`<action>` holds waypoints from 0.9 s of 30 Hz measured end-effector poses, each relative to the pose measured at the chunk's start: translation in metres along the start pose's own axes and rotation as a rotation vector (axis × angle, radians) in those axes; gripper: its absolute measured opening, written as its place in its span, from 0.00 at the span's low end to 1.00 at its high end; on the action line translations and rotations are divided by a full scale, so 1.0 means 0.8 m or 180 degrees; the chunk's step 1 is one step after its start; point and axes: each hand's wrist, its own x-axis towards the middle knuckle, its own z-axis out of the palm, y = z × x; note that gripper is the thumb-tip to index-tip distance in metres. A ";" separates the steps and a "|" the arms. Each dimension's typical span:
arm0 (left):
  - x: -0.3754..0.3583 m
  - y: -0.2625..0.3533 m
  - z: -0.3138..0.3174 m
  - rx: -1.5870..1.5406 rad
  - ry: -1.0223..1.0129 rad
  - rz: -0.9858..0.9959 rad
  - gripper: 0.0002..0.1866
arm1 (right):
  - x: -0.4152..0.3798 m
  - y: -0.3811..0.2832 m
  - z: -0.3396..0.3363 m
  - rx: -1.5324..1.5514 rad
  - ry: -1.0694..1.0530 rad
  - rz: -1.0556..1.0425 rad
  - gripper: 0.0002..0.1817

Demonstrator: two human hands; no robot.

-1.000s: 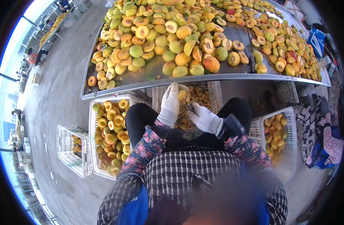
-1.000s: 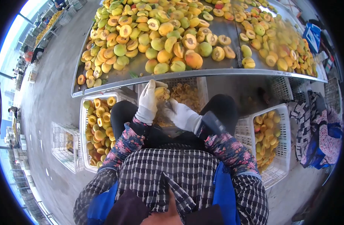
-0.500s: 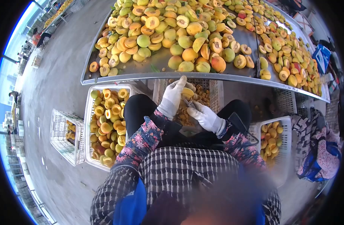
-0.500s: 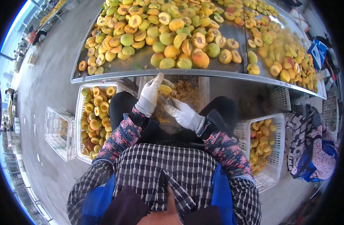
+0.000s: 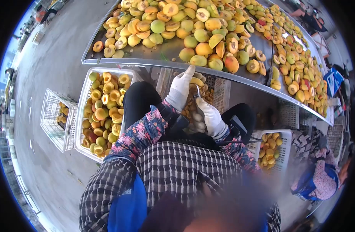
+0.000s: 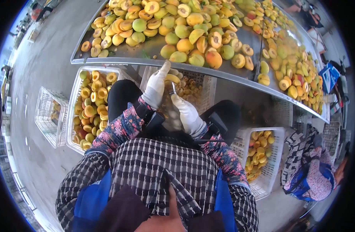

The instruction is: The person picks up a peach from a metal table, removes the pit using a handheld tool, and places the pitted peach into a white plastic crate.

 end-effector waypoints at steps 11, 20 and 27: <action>0.001 0.018 0.005 -0.1238 0.0392 -0.0428 0.20 | -0.011 -0.012 -0.008 -0.0348 0.0159 -0.1115 0.20; -0.024 0.100 -0.109 0.2193 0.0818 0.1550 0.18 | -0.014 -0.016 -0.069 -0.5147 0.1673 -0.1544 0.25; 0.007 0.164 -0.126 0.5192 0.1275 0.2469 0.20 | -0.015 -0.015 -0.055 -0.5310 0.1704 -0.1387 0.25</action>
